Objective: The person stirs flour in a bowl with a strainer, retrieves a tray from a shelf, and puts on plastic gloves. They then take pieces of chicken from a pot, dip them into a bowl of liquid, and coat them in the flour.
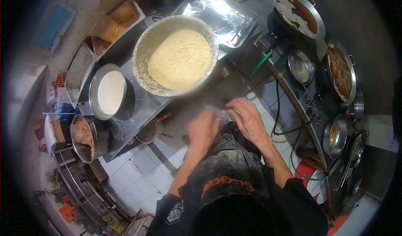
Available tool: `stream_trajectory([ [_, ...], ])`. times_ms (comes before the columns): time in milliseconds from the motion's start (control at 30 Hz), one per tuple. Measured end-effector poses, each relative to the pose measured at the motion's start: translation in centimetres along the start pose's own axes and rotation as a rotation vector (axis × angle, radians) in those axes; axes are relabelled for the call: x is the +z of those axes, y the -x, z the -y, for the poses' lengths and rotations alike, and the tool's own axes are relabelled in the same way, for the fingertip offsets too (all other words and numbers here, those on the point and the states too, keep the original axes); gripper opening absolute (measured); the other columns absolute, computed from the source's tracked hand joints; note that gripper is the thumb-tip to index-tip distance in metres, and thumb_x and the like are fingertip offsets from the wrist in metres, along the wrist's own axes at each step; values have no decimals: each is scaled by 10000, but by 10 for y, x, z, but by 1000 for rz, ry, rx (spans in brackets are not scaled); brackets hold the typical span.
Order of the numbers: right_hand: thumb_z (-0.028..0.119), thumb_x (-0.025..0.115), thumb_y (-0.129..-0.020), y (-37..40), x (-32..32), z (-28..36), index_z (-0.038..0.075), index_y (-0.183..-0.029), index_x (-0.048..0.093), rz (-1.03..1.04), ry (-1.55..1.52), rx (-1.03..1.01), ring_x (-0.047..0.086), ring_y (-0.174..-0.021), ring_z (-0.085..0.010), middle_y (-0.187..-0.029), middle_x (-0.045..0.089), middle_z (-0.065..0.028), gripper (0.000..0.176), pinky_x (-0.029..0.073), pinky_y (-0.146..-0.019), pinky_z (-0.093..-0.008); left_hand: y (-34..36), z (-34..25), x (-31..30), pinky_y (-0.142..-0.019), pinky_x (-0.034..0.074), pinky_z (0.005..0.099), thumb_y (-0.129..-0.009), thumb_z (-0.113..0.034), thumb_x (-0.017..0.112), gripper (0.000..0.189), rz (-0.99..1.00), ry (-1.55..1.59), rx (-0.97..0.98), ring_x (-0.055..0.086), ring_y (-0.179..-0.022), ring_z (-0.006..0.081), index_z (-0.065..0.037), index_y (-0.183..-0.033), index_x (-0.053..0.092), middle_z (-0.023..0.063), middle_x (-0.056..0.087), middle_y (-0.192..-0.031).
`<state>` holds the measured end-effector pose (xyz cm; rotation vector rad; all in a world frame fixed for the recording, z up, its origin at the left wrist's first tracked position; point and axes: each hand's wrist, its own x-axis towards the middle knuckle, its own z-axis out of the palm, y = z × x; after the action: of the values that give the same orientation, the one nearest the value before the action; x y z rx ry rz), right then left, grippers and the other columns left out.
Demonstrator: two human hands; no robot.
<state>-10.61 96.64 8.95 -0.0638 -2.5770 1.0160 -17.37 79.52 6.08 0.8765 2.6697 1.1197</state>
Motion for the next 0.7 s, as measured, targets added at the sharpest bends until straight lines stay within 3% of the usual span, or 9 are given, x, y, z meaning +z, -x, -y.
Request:
stream_trajectory([
  [33,94,619,-932,0,-3,7,21,-1034,626,0,0,-3,601,-787,-336,-974,627,-144,126,473,-714,-421,-1,-1,0,-648,509,440,-847,-195,710,161,-4,0,0,670,-780,362,-61,-913,650,130,689,-873],
  [100,103,625,-939,0,-16,37,12,-1045,637,-48,-252,419,611,-742,-273,-943,634,-129,140,478,-683,-389,-2,-5,-4,-624,504,441,-868,-197,702,166,-72,14,-130,665,-726,372,-44,-861,639,161,684,-789],
  [167,132,606,-961,15,-5,27,3,-1091,648,29,-275,406,603,-695,-217,-856,636,-109,188,478,-655,-351,-2,-3,0,-610,500,441,-873,-198,699,175,-67,-9,-134,662,-709,375,-40,-843,629,171,679,-769],
  [267,173,502,-1014,22,8,16,19,-1301,551,375,-477,679,570,-632,-172,-674,589,-64,329,471,-625,-309,-3,-10,4,-586,495,442,-881,-197,690,181,-89,32,-80,650,-673,382,-44,-821,616,172,668,-760],
  [400,133,479,-1017,29,25,0,63,-1421,418,148,-1026,928,538,-597,-138,-651,564,-24,415,454,-594,-285,4,-11,10,-545,494,435,-882,-185,677,142,-53,-1,140,623,-599,362,-74,-821,613,117,626,-775],
  [500,55,462,-1009,30,35,-8,61,-1400,416,-342,-1409,916,555,-768,-102,-912,612,-29,394,453,-671,-253,10,-23,13,-510,498,415,-870,-176,681,113,-2,-33,236,618,-579,329,-99,-827,612,81,573,-766],
  [533,80,477,-1017,39,44,-24,39,-1365,461,-341,-1438,910,588,-973,-139,-1133,621,-75,351,483,-826,-276,11,-25,16,-485,500,394,-859,-178,690,121,18,-73,236,625,-574,296,-107,-816,601,66,556,-759],
  [633,176,502,-1036,36,47,-14,16,-1350,485,-405,-1551,821,584,-1134,-187,-1252,612,-107,353,471,-969,-313,7,-26,19,-484,502,391,-860,-185,687,127,58,-57,324,622,-567,287,-109,-815,595,62,555,-769],
  [700,400,455,-1044,27,43,-15,82,-1466,398,-305,-1557,837,488,-1299,-255,-1455,473,-154,531,382,-1109,-390,4,-28,19,-483,503,385,-861,-188,681,133,33,-74,359,618,-555,278,-109,-813,586,55,549,-775],
])
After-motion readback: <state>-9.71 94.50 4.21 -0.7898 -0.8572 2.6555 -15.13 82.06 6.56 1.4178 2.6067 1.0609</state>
